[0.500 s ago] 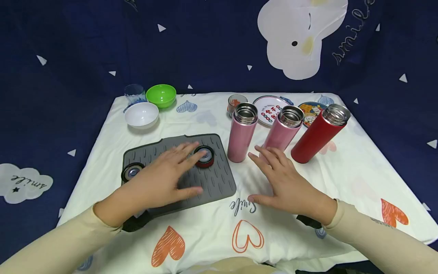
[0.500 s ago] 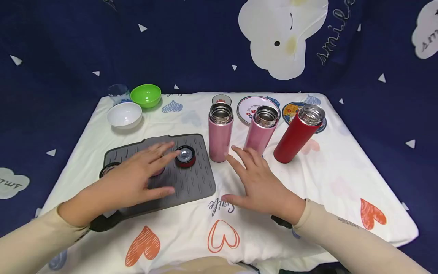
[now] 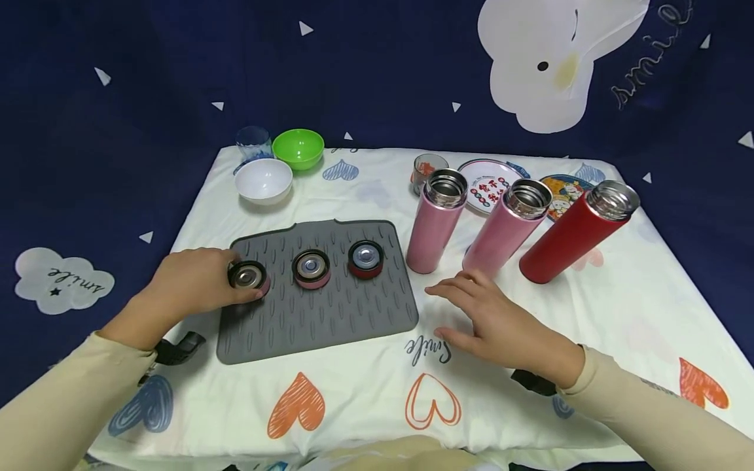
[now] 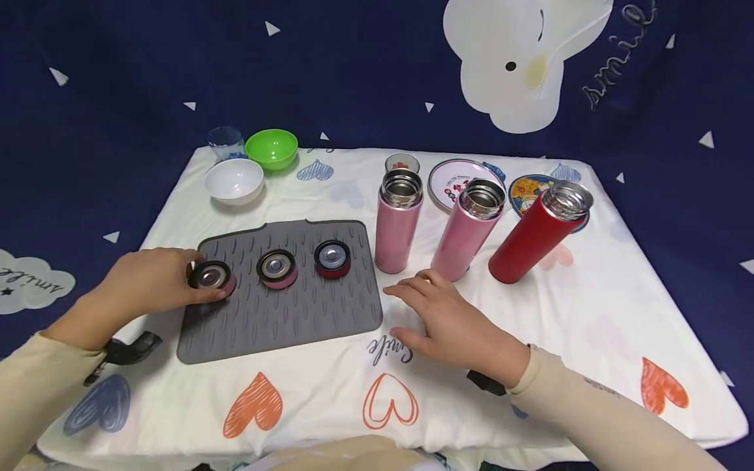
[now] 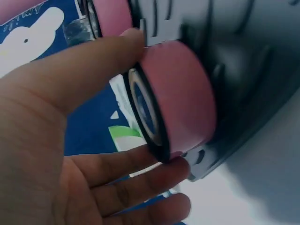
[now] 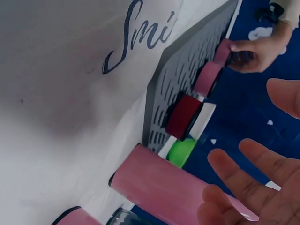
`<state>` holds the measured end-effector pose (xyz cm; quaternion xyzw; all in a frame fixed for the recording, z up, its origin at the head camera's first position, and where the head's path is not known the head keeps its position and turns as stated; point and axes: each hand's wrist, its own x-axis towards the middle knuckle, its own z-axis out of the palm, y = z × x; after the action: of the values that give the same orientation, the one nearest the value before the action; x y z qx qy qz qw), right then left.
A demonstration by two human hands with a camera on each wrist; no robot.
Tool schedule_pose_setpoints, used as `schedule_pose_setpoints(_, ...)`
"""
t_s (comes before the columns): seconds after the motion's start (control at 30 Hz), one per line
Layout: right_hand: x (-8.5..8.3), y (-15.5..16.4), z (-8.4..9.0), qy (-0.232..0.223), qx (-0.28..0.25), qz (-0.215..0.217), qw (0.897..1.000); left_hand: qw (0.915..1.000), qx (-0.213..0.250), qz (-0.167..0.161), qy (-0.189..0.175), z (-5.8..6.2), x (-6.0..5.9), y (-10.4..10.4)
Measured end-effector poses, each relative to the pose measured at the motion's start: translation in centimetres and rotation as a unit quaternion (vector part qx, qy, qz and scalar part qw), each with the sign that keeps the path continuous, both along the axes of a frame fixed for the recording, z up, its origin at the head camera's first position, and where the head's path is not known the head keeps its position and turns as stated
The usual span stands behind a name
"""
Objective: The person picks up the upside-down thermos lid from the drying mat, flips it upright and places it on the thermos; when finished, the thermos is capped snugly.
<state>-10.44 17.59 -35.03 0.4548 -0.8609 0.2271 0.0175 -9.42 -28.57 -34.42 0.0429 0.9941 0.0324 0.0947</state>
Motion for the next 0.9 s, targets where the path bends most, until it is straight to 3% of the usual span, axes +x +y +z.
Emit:
schedule_pose_setpoints(0.1, -0.2, -0.1, -0.3, -0.005, -0.006, 0.005, 1.000, 0.9999, 0.007, 0.001, 0.012, 0.0, -0.1, 0.1)
schedule_pose_setpoints(0.23, -0.3, -0.3, -0.7, -0.060, -0.032, 0.008, 0.998, 0.9971, 0.027, -0.002, 0.071, 1.3, 0.2, 0.9)
schedule_pose_setpoints(0.37, -0.3, -1.6, -0.8, -0.171, -0.075, 0.011, 0.982, 0.9826, 0.059, -0.070, 0.161, 3.4, 0.7, 4.8)
schedule_pose_setpoints(0.47, -0.5, -3.6, -0.7, -0.282, -0.113, 0.001, 0.953, 0.9623, 0.075, -0.162, 0.205, 4.7, 0.9, 9.5)
schedule_pose_setpoints(0.57, -0.6, -5.7, -0.5, -0.406, -0.163, -0.018, 0.899, 0.9401, 0.091, -0.250, 0.213, 5.1, 1.0, 14.1)
schedule_pose_setpoints(0.63, -0.7, -6.7, -0.5, -0.457, -0.183, -0.042, 0.870, 0.9296, 0.090, -0.290, 0.209, 5.1, 1.0, 16.3)
schedule_pose_setpoints(0.7, -0.7, -7.3, -0.4, -0.475, -0.194, -0.063, 0.856, 0.9249, 0.085, -0.309, 0.204, 4.9, 0.8, 17.6)
schedule_pose_setpoints(0.77, -0.7, -7.3, -0.4, -0.454, -0.200, -0.087, 0.864, 0.9298, 0.087, -0.302, 0.192, 4.8, 0.7, 18.3)
schedule_pose_setpoints(0.8, -0.7, -7.2, -0.3, -0.425, -0.207, -0.095, 0.876, 0.9351, 0.094, -0.290, 0.180, 4.7, 0.5, 18.4)
schedule_pose_setpoints(0.83, -0.7, -7.0, -0.3, -0.387, -0.220, -0.092, 0.891, 0.9421, 0.108, -0.273, 0.161, 4.6, 0.4, 18.4)
schedule_pose_setpoints(0.9, -0.9, -6.5, -0.2, -0.268, -0.242, -0.063, 0.931, 0.9540, 0.156, -0.227, 0.118, 4.4, 0.2, 18.3)
